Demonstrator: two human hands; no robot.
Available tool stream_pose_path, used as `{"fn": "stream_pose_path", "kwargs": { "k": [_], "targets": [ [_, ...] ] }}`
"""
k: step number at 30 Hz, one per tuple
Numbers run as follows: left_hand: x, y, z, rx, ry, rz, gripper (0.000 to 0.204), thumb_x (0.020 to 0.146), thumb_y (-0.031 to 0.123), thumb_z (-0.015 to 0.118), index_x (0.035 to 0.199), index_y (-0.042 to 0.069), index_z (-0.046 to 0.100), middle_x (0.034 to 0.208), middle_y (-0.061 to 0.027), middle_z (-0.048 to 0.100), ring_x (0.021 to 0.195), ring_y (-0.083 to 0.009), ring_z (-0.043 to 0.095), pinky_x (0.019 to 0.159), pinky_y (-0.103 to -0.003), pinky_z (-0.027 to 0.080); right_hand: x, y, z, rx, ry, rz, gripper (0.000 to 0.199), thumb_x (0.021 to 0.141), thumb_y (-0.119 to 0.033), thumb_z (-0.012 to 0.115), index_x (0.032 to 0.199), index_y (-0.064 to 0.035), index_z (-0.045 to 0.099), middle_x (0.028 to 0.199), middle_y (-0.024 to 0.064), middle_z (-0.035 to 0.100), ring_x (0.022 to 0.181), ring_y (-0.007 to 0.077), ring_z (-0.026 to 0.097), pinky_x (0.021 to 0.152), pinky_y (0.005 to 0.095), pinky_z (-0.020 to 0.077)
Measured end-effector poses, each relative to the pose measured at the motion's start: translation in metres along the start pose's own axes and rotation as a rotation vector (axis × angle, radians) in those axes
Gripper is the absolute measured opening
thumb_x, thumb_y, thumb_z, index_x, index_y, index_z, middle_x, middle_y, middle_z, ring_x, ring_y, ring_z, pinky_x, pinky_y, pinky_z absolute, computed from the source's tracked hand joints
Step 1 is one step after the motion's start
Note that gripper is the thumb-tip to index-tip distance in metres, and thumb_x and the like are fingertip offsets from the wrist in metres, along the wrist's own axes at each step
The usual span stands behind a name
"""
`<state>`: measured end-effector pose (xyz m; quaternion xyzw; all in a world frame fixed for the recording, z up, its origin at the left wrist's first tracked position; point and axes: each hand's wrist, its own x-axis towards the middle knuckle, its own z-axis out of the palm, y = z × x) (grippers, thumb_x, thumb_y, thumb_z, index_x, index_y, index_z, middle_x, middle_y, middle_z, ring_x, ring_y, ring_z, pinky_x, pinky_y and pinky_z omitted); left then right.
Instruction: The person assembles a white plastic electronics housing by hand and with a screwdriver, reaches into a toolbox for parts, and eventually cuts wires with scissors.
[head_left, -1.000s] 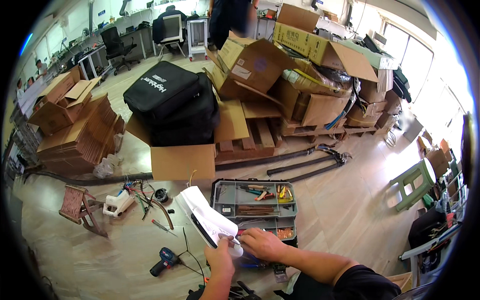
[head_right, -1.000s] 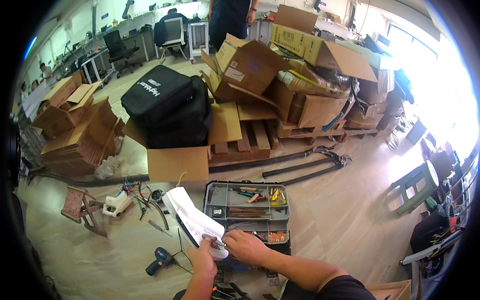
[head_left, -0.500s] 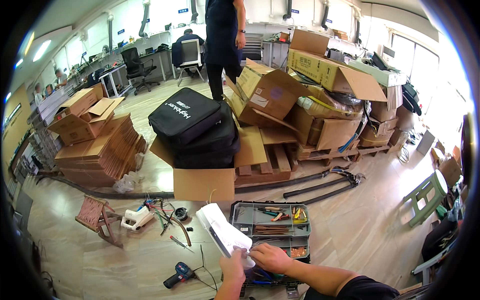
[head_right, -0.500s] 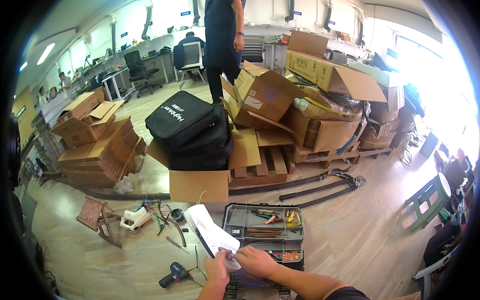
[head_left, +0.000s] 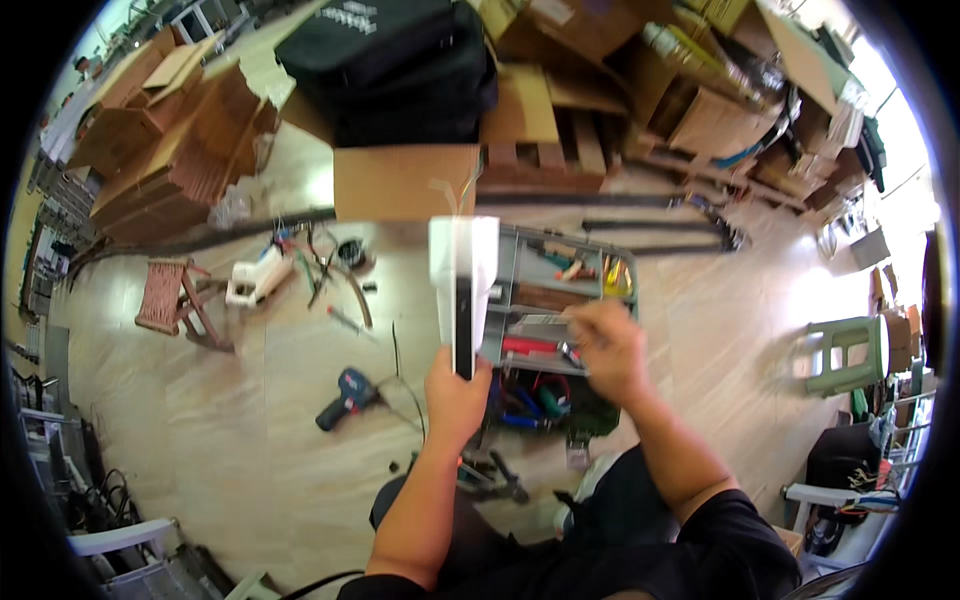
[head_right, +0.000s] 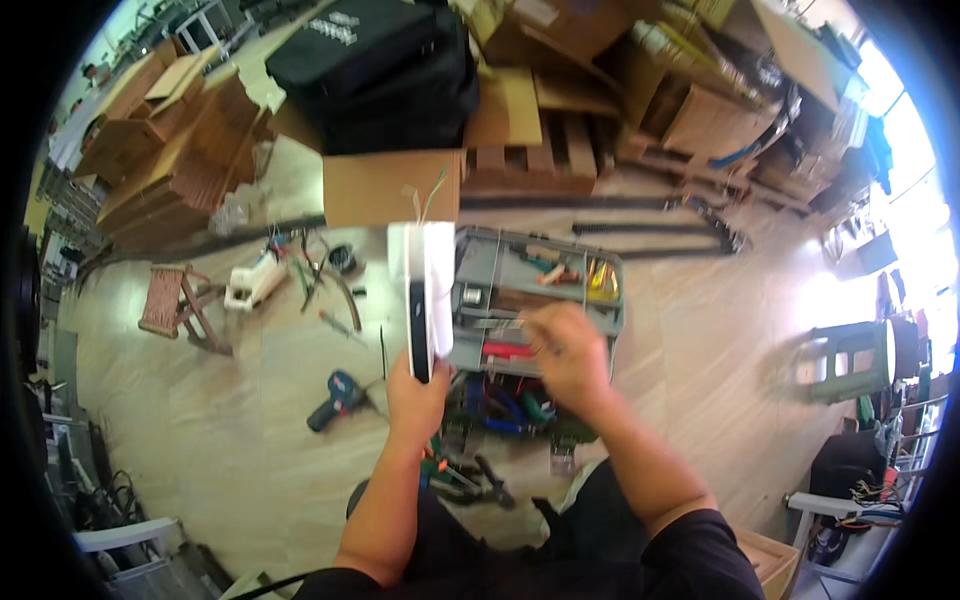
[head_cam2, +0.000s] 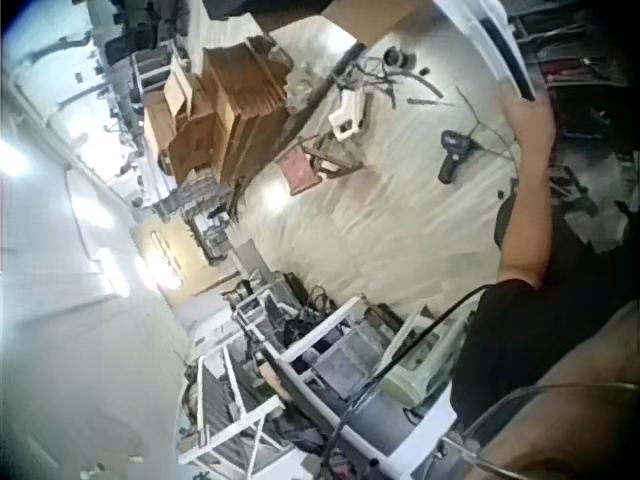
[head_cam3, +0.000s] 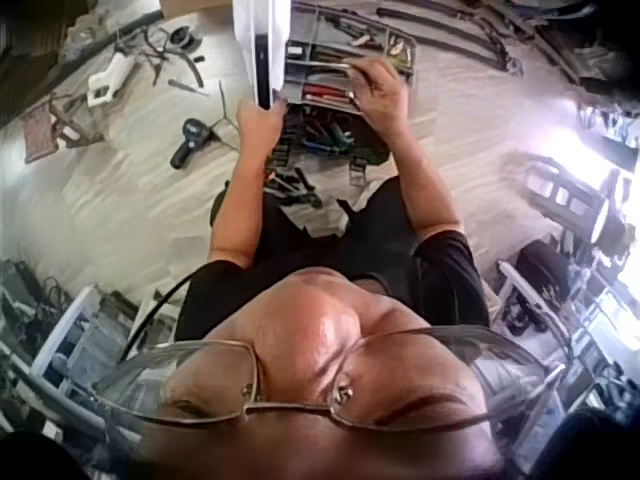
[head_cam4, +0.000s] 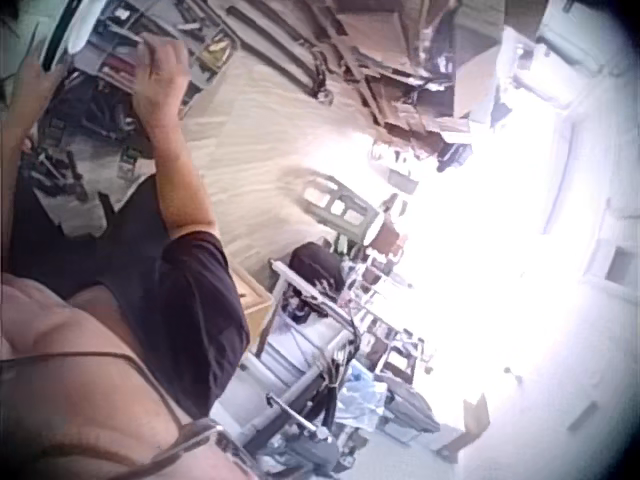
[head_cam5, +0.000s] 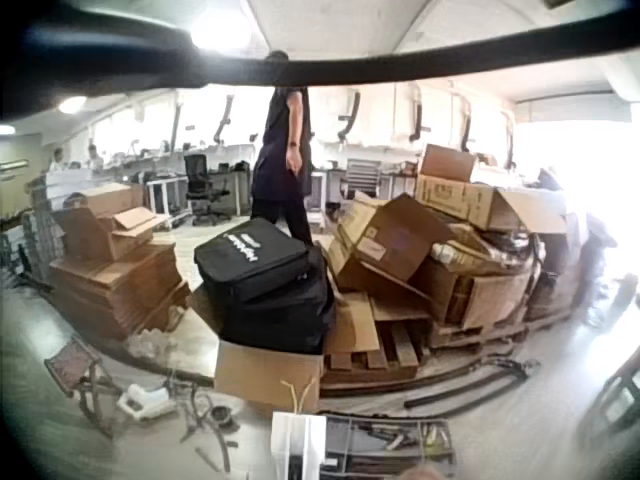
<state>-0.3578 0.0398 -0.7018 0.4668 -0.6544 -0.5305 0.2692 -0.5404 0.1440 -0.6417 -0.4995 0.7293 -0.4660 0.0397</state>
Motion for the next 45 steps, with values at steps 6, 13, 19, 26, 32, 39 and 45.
{"fn": "stream_pose_path", "kwargs": {
  "k": [6,13,19,26,32,39,45],
  "targets": [
    [-0.006,0.015,-0.003,0.217,-0.042,0.088,0.019,0.084,0.014,0.067,0.093,0.0,0.057,0.072,-0.0149,0.063,0.065,-0.0277,0.061,0.063,-0.038,0.048,0.01,-0.004,-0.017,0.122,0.074,-0.016,0.016,0.084,0.004,0.066,0.099,-0.0008,0.069,0.087,0.0102,0.064,0.078,0.0213,0.062,0.071,0.03,0.0499],
    [-0.003,0.011,0.005,0.331,-0.145,0.133,0.034,0.076,0.01,0.072,0.103,-0.002,0.055,0.088,-0.0234,0.064,0.083,-0.0431,0.063,0.07,-0.046,0.051,0.01,-0.005,-0.024,0.015,0.09,-0.12,0.021,0.08,0.004,0.069,0.099,-0.0035,0.07,0.087,0.0098,0.063,0.077,0.0234,0.061,0.067,0.0312,0.0496],
    [-0.005,0.004,0.012,0.437,-0.126,0.331,0.028,0.078,0.01,0.07,0.099,-0.003,0.057,0.083,-0.0229,0.066,0.076,-0.0352,0.069,0.067,-0.037,0.052,0.007,0.004,-0.03,-0.124,0.054,-0.203,0.024,0.076,0.002,0.072,0.098,-0.0056,0.07,0.084,0.0081,0.061,0.076,0.0248,0.059,0.067,0.0344,0.0488],
    [-0.011,0.006,0.013,0.559,-0.164,0.416,0.04,0.066,0.012,0.077,0.096,-0.001,0.053,0.085,-0.0213,0.06,0.083,-0.0422,0.059,0.072,-0.049,0.046,0.004,-0.004,-0.027,-0.213,-0.06,-0.209,0.022,0.077,0.004,0.069,0.097,-0.0044,0.07,0.086,0.0098,0.06,0.078,0.0257,0.058,0.067,0.0348,0.0489],
    [-0.01,0.001,0.014,0.553,-0.115,0.472,0.037,0.065,0.013,0.078,0.088,0.005,0.051,0.08,-0.0146,0.06,0.079,-0.0357,0.06,0.069,-0.046,0.046,-0.001,0.002,-0.022,-0.177,-0.112,-0.045,0.017,0.084,0.004,0.065,0.099,-0.0021,0.07,0.085,0.0088,0.059,0.073,0.0193,0.057,0.065,0.0293,0.0466],
    [-0.012,-0.003,0.015,0.523,-0.106,0.456,0.035,0.065,0.011,0.078,0.083,0.005,0.049,0.078,-0.0134,0.059,0.075,-0.0346,0.059,0.069,-0.044,0.045,-0.001,0.004,-0.019,-0.208,-0.163,0.023,0.012,0.089,0.0,0.063,0.099,-0.0012,0.07,0.081,0.0078,0.058,0.067,0.0148,0.055,0.061,0.0266,0.0446],
    [-0.01,-0.005,0.015,0.57,-0.08,0.476,0.036,0.063,0.01,0.079,0.083,0.005,0.049,0.076,-0.0132,0.058,0.073,-0.0343,0.059,0.069,-0.044,0.045,-0.011,0.016,-0.013,0.145,-0.177,0.447,0.013,0.092,-0.007,0.063,0.101,0.0002,0.069,0.075,0.0037,0.056,0.068,0.0102,0.054,0.062,0.0244,0.0432]
  ]
}}
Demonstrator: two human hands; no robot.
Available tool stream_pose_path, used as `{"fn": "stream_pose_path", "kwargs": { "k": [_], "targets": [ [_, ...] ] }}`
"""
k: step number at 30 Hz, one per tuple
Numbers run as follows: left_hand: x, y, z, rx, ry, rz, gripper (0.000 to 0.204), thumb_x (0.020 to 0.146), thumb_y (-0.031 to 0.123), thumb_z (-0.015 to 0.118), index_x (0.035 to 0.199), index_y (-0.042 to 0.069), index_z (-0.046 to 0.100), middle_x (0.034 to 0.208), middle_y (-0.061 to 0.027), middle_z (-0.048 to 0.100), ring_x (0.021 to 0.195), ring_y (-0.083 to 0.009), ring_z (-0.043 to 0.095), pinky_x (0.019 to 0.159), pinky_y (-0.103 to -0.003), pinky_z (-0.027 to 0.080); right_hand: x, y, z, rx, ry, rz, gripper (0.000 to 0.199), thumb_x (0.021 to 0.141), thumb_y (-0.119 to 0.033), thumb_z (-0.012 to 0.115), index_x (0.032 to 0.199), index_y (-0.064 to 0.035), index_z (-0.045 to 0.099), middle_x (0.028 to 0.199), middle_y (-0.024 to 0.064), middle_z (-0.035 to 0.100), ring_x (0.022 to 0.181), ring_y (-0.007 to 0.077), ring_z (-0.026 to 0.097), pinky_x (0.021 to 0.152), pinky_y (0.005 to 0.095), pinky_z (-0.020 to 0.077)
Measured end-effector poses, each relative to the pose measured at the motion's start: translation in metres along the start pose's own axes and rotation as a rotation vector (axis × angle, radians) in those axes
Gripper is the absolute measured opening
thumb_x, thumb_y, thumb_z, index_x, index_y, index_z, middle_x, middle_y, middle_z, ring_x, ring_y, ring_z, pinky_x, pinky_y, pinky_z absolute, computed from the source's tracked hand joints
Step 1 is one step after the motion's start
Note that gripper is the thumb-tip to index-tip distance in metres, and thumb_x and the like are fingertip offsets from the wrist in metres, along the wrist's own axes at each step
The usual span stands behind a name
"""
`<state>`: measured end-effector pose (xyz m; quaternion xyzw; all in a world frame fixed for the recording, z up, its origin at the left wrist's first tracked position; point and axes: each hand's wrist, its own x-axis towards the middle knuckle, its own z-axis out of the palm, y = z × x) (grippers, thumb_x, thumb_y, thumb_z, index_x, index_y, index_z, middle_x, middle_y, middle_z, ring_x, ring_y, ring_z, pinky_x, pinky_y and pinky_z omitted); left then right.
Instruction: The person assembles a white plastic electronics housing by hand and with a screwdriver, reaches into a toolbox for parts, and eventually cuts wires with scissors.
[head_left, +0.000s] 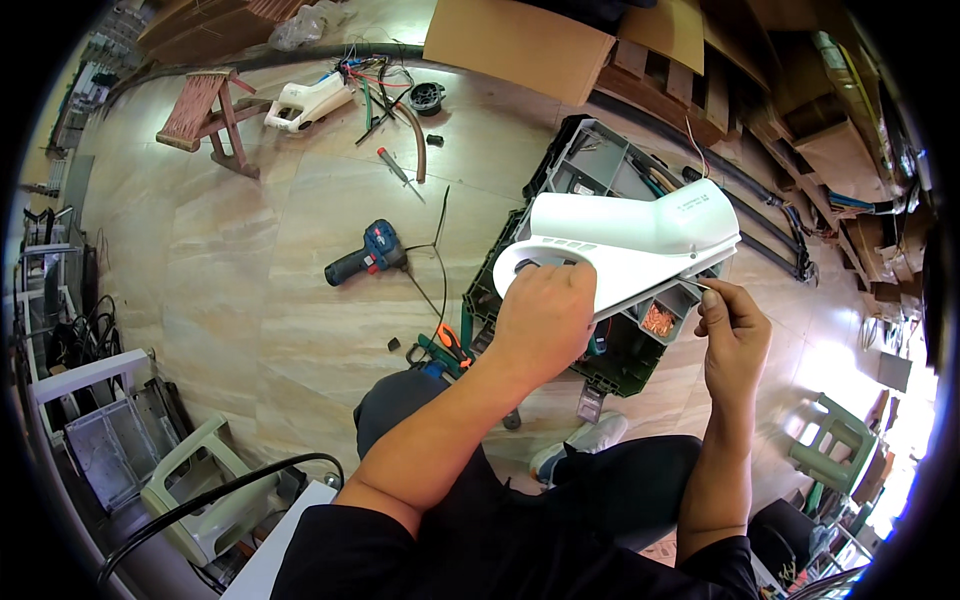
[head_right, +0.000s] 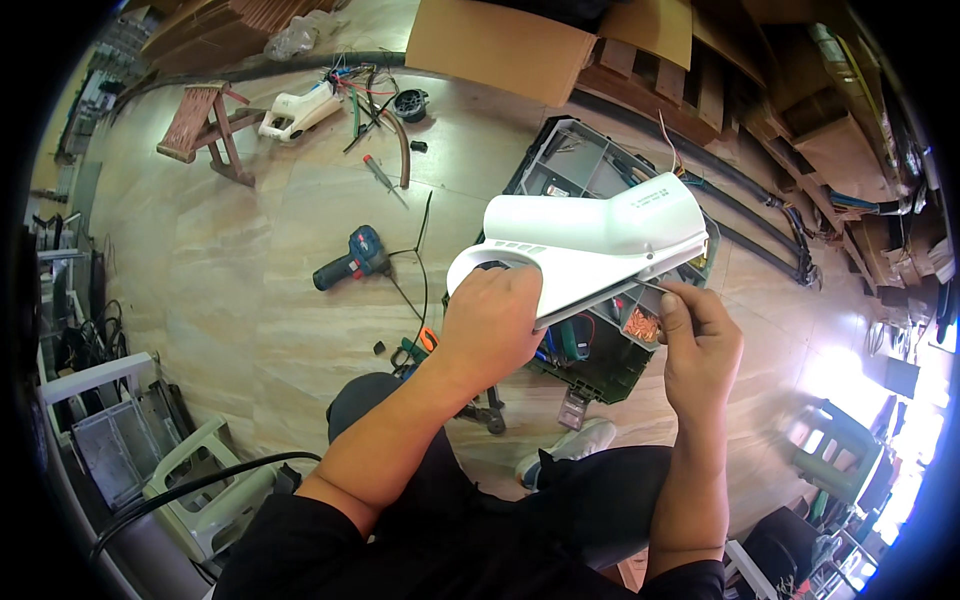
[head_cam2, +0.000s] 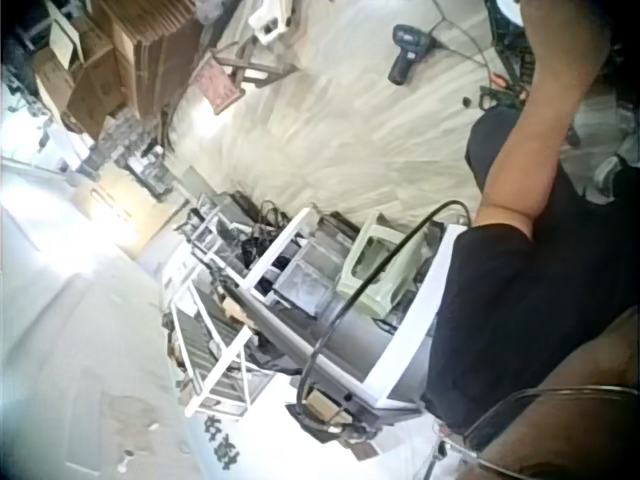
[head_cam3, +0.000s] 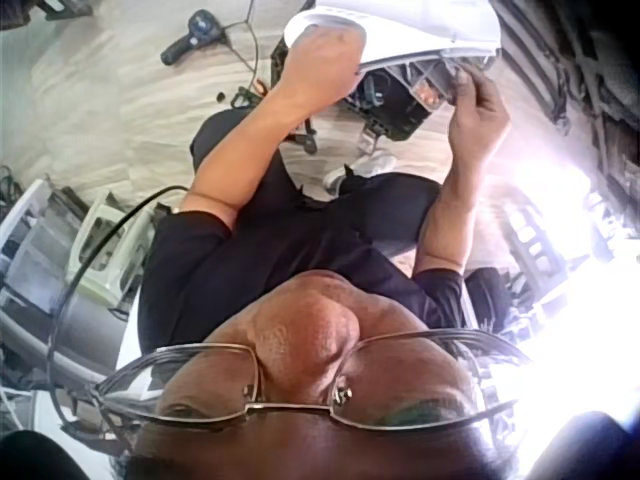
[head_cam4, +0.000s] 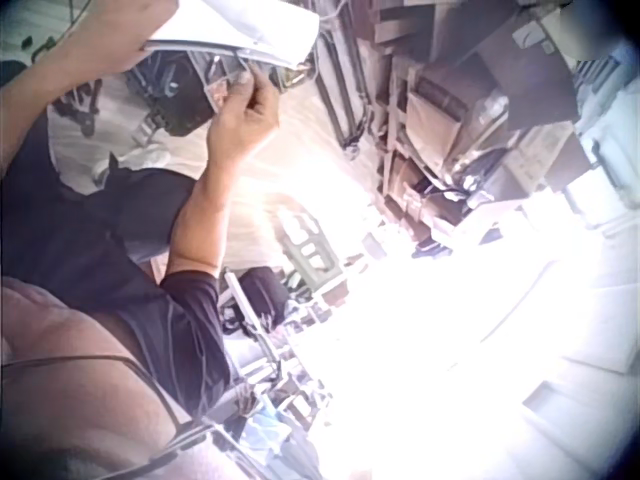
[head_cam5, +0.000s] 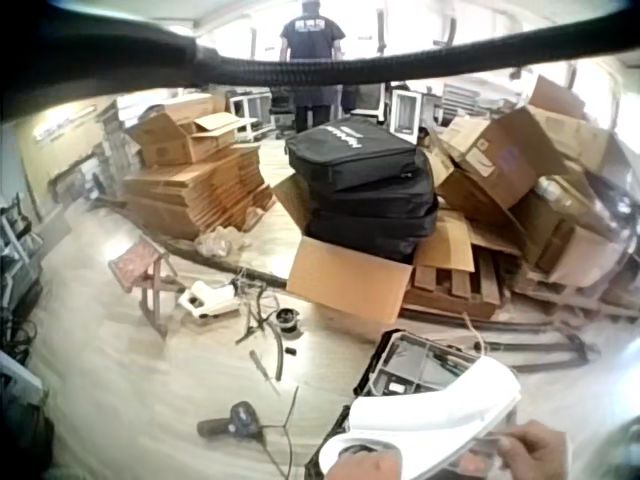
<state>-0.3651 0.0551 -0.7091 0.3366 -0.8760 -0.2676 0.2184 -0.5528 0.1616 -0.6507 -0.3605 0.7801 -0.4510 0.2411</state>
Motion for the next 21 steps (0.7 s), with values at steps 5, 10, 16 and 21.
{"fn": "stream_pose_path", "kwargs": {
  "k": [5,10,16,21],
  "targets": [
    [-0.001,-0.003,-0.001,0.012,0.007,-0.005,0.037,0.062,0.009,0.079,0.084,0.005,0.049,0.076,-0.0131,0.059,0.073,-0.0341,0.059,0.068,-0.043,0.045,0.003,0.009,0.003,-0.126,0.009,-0.149,0.013,0.093,-0.008,0.062,0.102,-0.0002,0.068,0.077,0.0027,0.057,0.072,0.0107,0.054,0.067,0.0239,0.0427],
    [0.002,-0.003,-0.004,-0.031,-0.017,-0.007,0.037,0.063,0.009,0.078,0.085,0.005,0.049,0.078,-0.0139,0.06,0.076,-0.0343,0.06,0.069,-0.043,0.046,0.01,0.009,-0.001,-0.218,0.043,-0.279,0.011,0.092,-0.006,0.063,0.099,-0.0003,0.069,0.082,0.005,0.06,0.077,0.0124,0.055,0.071,0.0255,0.0439],
    [0.002,-0.004,-0.001,0.004,-0.058,-0.019,0.036,0.063,0.01,0.078,0.085,0.003,0.05,0.078,-0.014,0.06,0.077,-0.0337,0.06,0.071,-0.043,0.046,0.009,0.009,0.001,-0.175,0.026,-0.082,0.015,0.093,-0.011,0.063,0.1,0.0013,0.069,0.077,0.0035,0.06,0.071,0.0104,0.054,0.066,0.0238,0.043],
    [0.0,-0.004,0.002,0.087,0.024,0.06,0.018,0.07,0.007,0.066,0.08,0.004,0.051,0.071,-0.0103,0.059,0.068,-0.0278,0.058,0.065,-0.039,0.043,0.011,0.013,0.002,0.079,-0.022,0.186,0.022,0.095,-0.018,0.062,0.102,0.002,0.068,0.073,0.0005,0.057,0.062,0.0068,0.048,0.057,0.0205,0.0389]
  ]
}}
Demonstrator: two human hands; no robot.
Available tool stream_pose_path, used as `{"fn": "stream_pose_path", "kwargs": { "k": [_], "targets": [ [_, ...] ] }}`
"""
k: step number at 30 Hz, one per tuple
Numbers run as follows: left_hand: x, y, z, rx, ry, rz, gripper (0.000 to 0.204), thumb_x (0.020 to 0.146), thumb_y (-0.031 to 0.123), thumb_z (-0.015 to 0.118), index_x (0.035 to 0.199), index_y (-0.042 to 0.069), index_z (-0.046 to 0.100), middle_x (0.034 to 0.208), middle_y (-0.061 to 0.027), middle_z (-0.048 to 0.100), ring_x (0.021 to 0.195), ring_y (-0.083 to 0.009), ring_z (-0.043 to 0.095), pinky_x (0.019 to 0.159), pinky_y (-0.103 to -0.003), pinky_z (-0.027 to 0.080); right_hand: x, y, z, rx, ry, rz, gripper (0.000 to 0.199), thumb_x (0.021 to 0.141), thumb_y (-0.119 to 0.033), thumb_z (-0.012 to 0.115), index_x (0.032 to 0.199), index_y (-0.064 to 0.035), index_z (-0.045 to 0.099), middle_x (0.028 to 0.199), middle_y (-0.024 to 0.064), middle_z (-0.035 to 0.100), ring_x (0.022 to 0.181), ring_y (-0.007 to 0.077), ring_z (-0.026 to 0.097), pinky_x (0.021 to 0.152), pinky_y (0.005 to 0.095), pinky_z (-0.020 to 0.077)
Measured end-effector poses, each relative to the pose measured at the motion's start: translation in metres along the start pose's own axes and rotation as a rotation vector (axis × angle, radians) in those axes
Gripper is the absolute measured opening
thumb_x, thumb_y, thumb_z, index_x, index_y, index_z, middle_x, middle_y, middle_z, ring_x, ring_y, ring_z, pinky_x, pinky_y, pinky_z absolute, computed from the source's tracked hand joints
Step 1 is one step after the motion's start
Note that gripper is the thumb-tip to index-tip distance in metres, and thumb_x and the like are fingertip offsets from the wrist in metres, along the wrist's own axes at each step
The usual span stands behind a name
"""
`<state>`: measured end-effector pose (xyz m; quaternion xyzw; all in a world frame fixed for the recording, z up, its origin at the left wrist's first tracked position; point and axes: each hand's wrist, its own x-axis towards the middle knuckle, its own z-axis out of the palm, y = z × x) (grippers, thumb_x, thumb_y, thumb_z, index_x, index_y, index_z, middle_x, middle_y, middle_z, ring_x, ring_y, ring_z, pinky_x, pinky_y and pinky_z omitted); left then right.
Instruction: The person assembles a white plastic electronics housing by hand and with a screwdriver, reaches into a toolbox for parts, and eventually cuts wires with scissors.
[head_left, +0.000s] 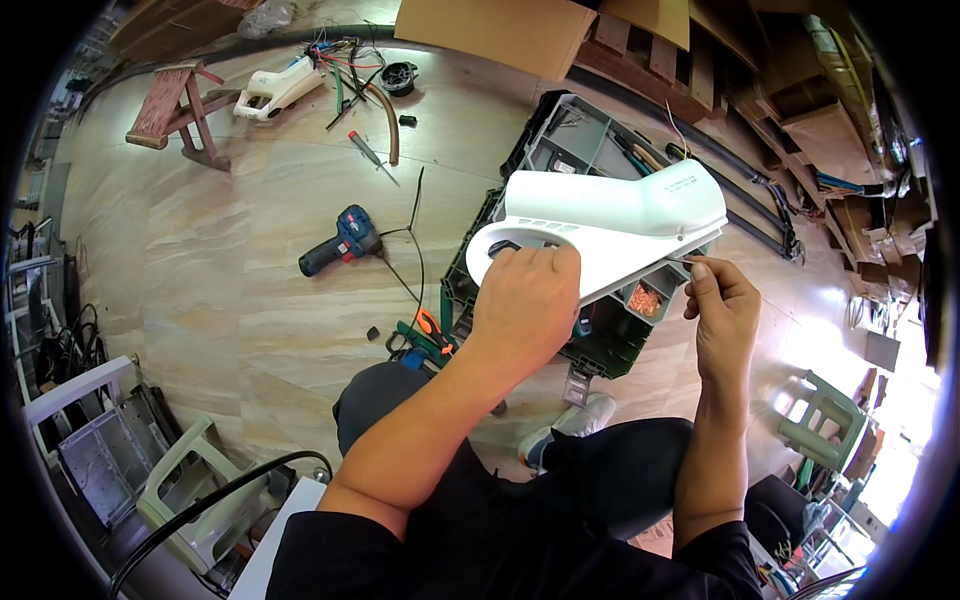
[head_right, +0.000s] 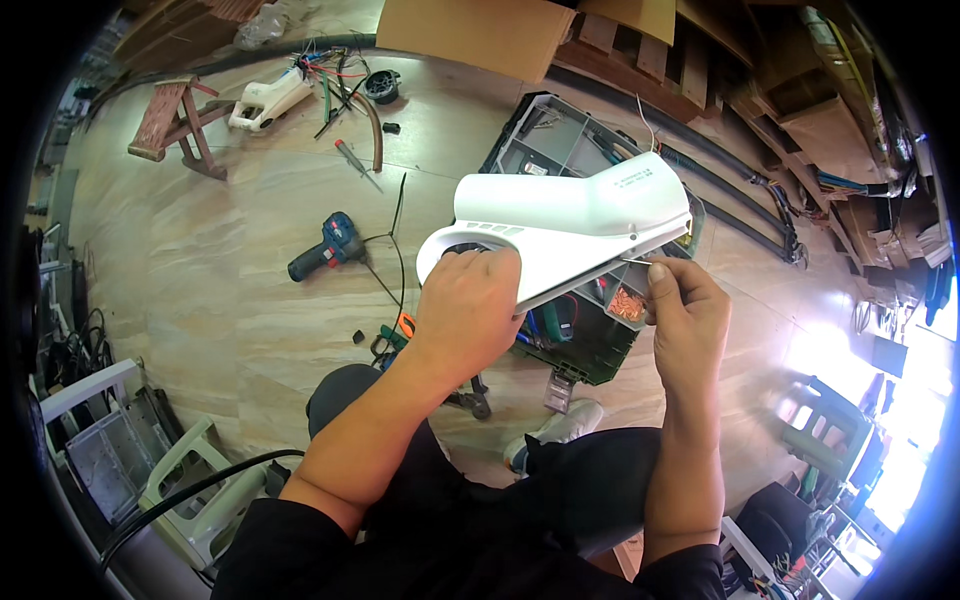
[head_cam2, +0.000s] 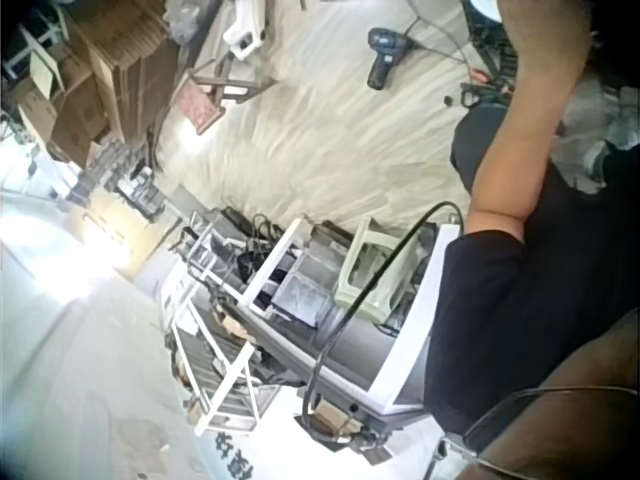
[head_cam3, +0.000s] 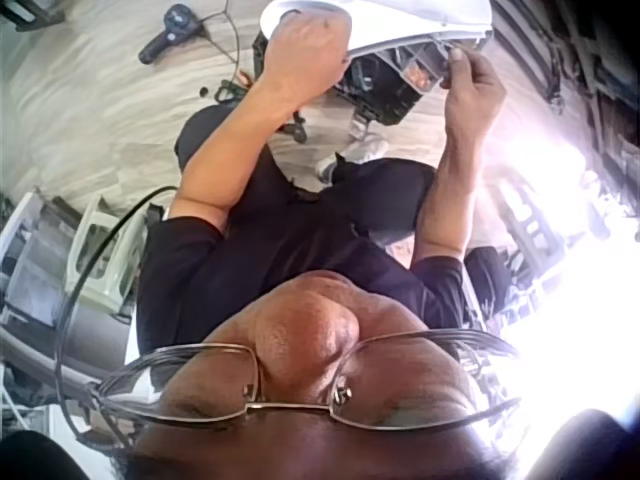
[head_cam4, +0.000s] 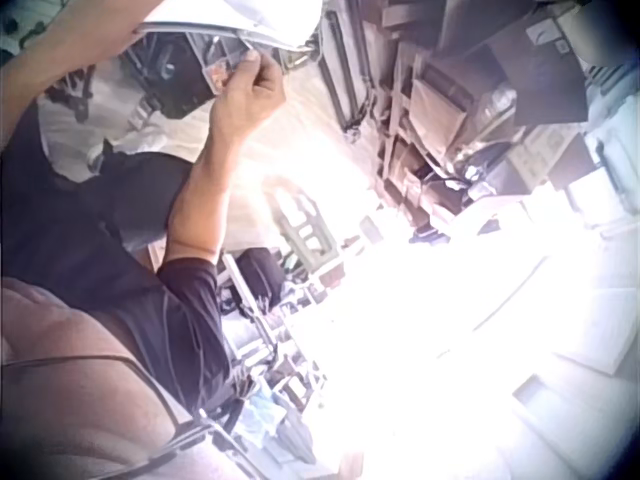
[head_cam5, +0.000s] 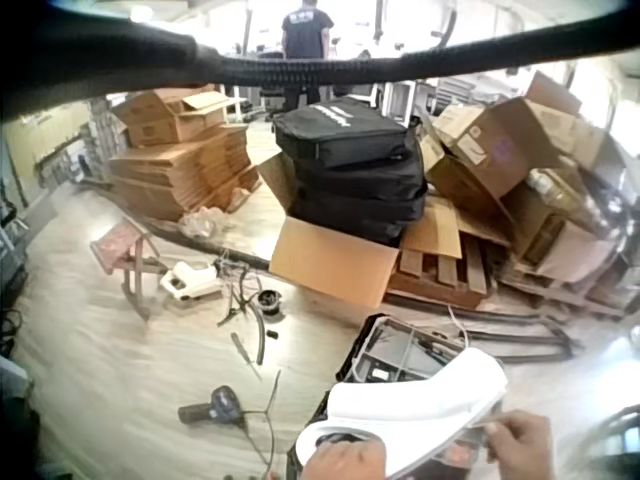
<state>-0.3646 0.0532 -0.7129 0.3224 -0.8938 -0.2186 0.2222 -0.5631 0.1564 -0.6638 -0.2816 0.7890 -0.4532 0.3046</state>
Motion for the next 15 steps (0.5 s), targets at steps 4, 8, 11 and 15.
{"fn": "stream_pose_path", "kwargs": {
  "k": [4,8,11,15],
  "targets": [
    [-0.001,0.004,0.002,-0.055,0.002,-0.027,0.022,0.068,0.007,0.067,0.081,0.004,0.05,0.073,-0.0107,0.058,0.069,-0.0292,0.058,0.066,-0.04,0.043,-0.007,0.0,0.011,-0.364,0.172,-0.273,0.019,0.093,-0.011,0.061,0.104,0.0035,0.067,0.077,0.0058,0.061,0.068,0.0151,0.056,0.064,0.0275,0.0459],
    [-0.001,0.003,0.004,-0.043,-0.034,-0.099,0.037,0.062,0.009,0.078,0.085,0.004,0.049,0.076,-0.0124,0.058,0.074,-0.0327,0.058,0.07,-0.042,0.044,-0.015,-0.007,0.017,-0.684,0.169,-0.574,0.026,0.088,0.001,0.061,0.114,0.0029,0.064,0.084,0.0123,0.06,0.074,0.0222,0.059,0.067,0.0322,0.0482],
    [-0.002,-0.002,-0.002,-0.043,-0.008,-0.112,0.035,0.063,0.009,0.077,0.085,0.005,0.05,0.076,-0.0122,0.059,0.074,-0.0317,0.059,0.07,-0.042,0.044,-0.015,-0.006,0.018,-0.749,0.119,-0.696,0.036,0.085,0.008,0.06,0.121,0.0024,0.06,0.087,0.0144,0.06,0.077,0.0245,0.06,0.07,0.0348,0.0494],
    [-0.005,-0.002,0.0,-0.11,0.0,-0.101,0.024,0.068,0.01,0.068,0.084,0.003,0.051,0.072,-0.0115,0.058,0.07,-0.0302,0.059,0.067,-0.04,0.044,-0.011,0.0,0.004,-0.848,0.077,-0.742,0.04,0.086,0.008,0.06,0.125,0.0,0.06,0.09,0.0155,0.062,0.079,0.0252,0.063,0.071,0.0344,0.0506]
  ]
}}
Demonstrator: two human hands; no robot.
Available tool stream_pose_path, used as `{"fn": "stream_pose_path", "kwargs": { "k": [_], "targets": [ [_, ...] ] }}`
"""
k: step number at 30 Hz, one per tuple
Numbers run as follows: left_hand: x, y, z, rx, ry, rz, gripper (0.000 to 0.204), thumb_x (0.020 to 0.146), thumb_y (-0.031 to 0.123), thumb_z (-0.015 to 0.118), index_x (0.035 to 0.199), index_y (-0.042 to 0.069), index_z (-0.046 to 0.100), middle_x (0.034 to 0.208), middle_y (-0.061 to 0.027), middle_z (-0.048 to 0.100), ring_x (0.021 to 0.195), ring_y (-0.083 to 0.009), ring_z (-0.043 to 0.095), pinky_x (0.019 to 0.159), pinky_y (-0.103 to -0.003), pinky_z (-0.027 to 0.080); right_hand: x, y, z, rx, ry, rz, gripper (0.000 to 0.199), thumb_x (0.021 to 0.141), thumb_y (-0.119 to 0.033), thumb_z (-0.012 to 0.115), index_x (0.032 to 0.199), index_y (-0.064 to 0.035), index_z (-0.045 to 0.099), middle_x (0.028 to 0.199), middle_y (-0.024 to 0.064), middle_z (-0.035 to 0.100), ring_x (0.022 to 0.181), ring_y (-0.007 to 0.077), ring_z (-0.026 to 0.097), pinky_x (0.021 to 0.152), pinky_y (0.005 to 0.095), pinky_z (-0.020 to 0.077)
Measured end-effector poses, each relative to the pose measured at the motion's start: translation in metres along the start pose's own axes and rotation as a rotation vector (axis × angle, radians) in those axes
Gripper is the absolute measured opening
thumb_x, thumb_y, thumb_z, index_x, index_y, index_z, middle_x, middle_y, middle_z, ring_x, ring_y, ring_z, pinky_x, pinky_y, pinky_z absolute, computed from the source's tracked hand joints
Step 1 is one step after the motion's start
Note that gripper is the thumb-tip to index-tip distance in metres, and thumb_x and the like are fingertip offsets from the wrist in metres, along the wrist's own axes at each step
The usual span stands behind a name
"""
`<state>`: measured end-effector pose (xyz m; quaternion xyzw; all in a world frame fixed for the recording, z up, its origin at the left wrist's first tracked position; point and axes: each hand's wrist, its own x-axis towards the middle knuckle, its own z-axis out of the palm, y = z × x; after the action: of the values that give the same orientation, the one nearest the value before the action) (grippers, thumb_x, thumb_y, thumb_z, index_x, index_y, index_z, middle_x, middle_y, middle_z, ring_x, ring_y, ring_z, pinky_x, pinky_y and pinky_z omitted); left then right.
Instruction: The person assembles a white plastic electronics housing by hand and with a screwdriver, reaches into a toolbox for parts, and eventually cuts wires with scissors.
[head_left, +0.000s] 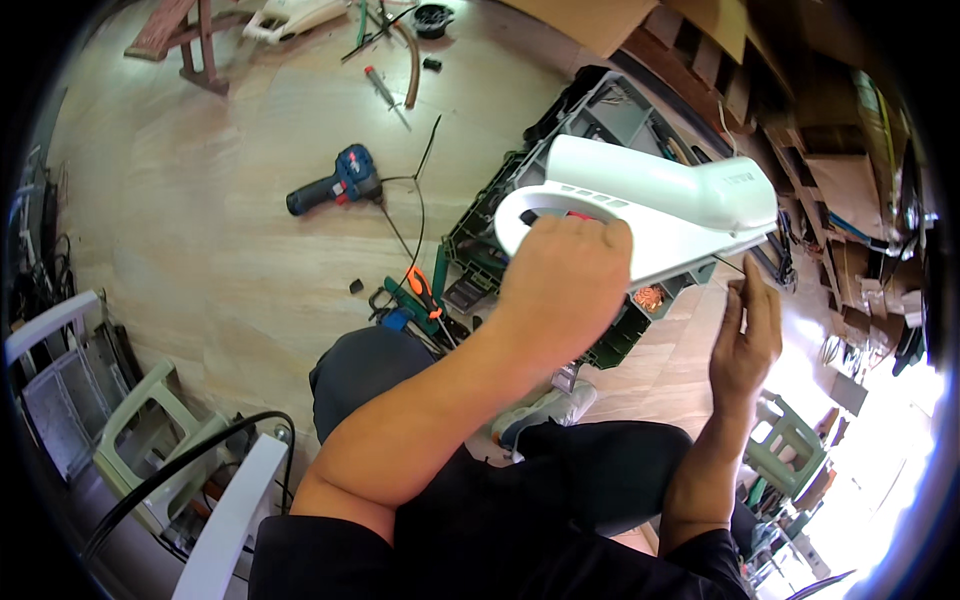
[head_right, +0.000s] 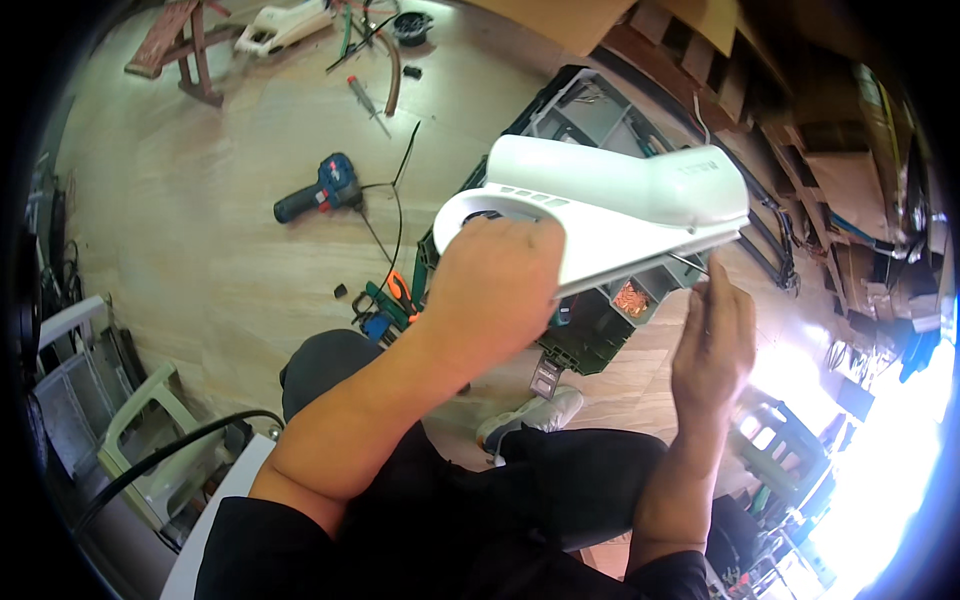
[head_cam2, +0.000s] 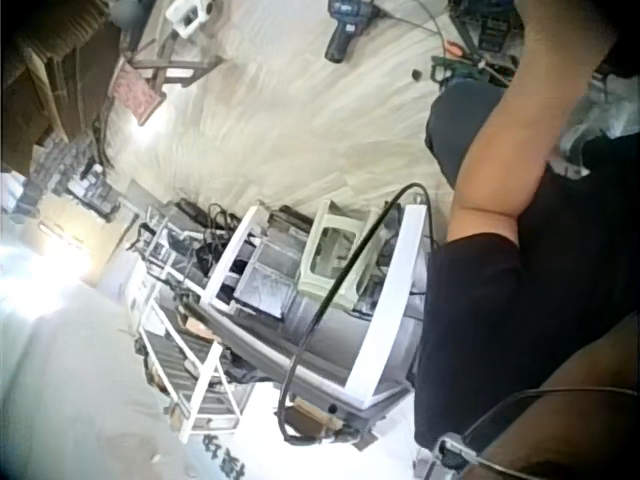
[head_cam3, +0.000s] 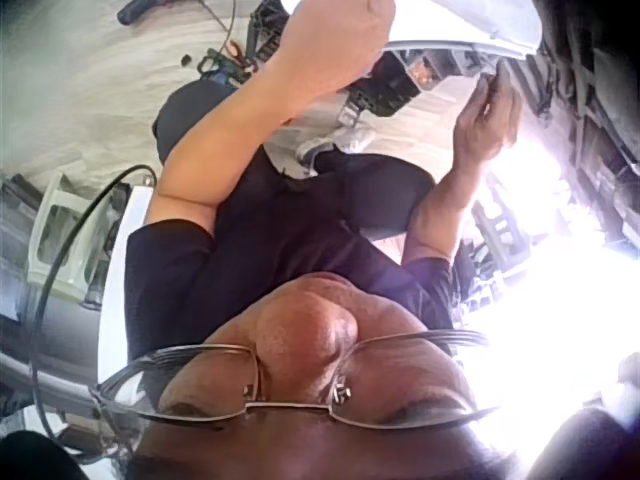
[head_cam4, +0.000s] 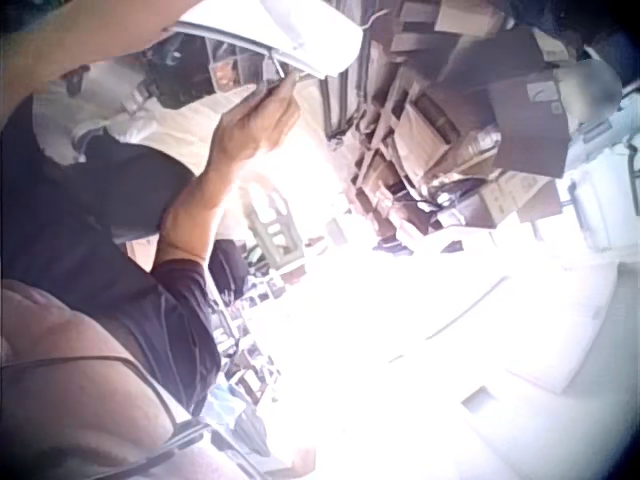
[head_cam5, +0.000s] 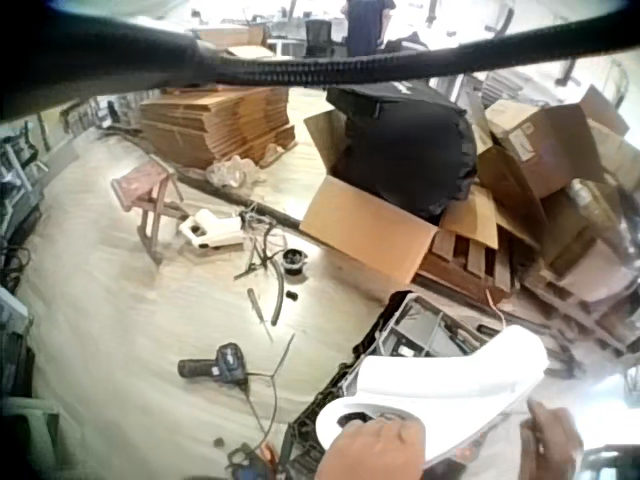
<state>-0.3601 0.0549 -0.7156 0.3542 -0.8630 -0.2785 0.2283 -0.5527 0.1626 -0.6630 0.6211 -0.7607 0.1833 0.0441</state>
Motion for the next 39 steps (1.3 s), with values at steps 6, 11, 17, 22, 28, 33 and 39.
{"fn": "stream_pose_path", "kwargs": {
  "k": [6,11,17,22,28,33,39],
  "targets": [
    [-0.01,0.006,0.003,0.122,0.035,0.057,0.012,0.072,0.011,0.061,0.081,0.004,0.056,0.068,-0.007,0.058,0.065,-0.0206,0.058,0.062,-0.033,0.043,-0.003,0.004,-0.007,0.009,-0.077,0.008,0.014,0.094,-0.005,0.058,0.103,0.0015,0.067,0.076,0.0108,0.061,0.068,0.0187,0.059,0.064,0.0292,0.0474],
    [-0.016,0.007,0.0,0.15,0.022,0.06,0.012,0.071,0.011,0.062,0.079,0.004,0.056,0.068,-0.006,0.058,0.065,-0.0198,0.058,0.062,-0.032,0.043,-0.007,0.014,-0.003,0.393,-0.173,0.432,0.033,0.102,-0.023,0.048,0.092,0.0035,0.065,0.066,0.0046,0.056,0.059,0.0104,0.052,0.059,0.0244,0.0421],
    [-0.019,0.005,-0.003,0.124,-0.012,0.06,0.012,0.071,0.011,0.062,0.079,0.004,0.056,0.068,-0.0063,0.057,0.066,-0.0204,0.058,0.063,-0.032,0.043,-0.004,0.01,0.01,0.868,-0.146,0.784,0.037,0.1,-0.028,0.049,0.085,0.0035,0.061,0.06,0.0041,0.051,0.051,0.0093,0.047,0.048,0.0229,0.0388],
    [-0.019,0.007,-0.007,0.121,-0.05,0.028,0.013,0.071,0.01,0.062,0.081,0.004,0.055,0.068,-0.0066,0.057,0.066,-0.0215,0.058,0.063,-0.034,0.044,-0.006,0.005,0.011,0.467,-0.088,0.482,0.035,0.102,-0.027,0.046,0.091,0.002,0.062,0.066,0.0052,0.057,0.058,0.0115,0.054,0.058,0.0247,0.0416],
    [-0.014,-0.003,-0.033,0.071,0.113,-0.07,0.017,0.071,0.008,0.064,0.084,0.003,0.053,0.071,-0.0112,0.058,0.068,-0.0291,0.06,0.065,-0.039,0.046,0.003,0.011,0.015,0.575,0.413,0.606,0.033,0.104,-0.025,0.041,0.103,0.0015,0.061,0.083,0.0103,0.065,0.078,0.018,0.065,0.072,0.0291,0.0512],
    [-0.01,-0.042,-0.074,-0.065,0.402,-0.283,0.026,0.075,0.015,0.072,0.089,0.0,0.056,0.07,-0.0143,0.064,0.062,-0.0311,0.062,0.059,-0.04,0.048,0.021,0.002,0.041,0.757,0.247,0.487,0.029,0.104,-0.019,0.04,0.108,0.0009,0.06,0.107,0.0161,0.066,0.097,0.0216,0.065,0.081,0.0338,0.0542],
    [-0.024,-0.072,-0.139,-0.447,0.688,-0.868,0.032,0.085,0.019,0.065,0.103,-0.007,0.061,0.079,-0.0067,0.064,0.069,-0.0137,0.058,0.063,-0.029,0.045,0.063,-0.11,0.13,0.961,-0.18,0.237,0.025,0.101,-0.016,0.047,0.101,0.001,0.065,0.103,0.0109,0.07,0.094,0.0157,0.062,0.09,0.0301,0.0477]
  ]
}}
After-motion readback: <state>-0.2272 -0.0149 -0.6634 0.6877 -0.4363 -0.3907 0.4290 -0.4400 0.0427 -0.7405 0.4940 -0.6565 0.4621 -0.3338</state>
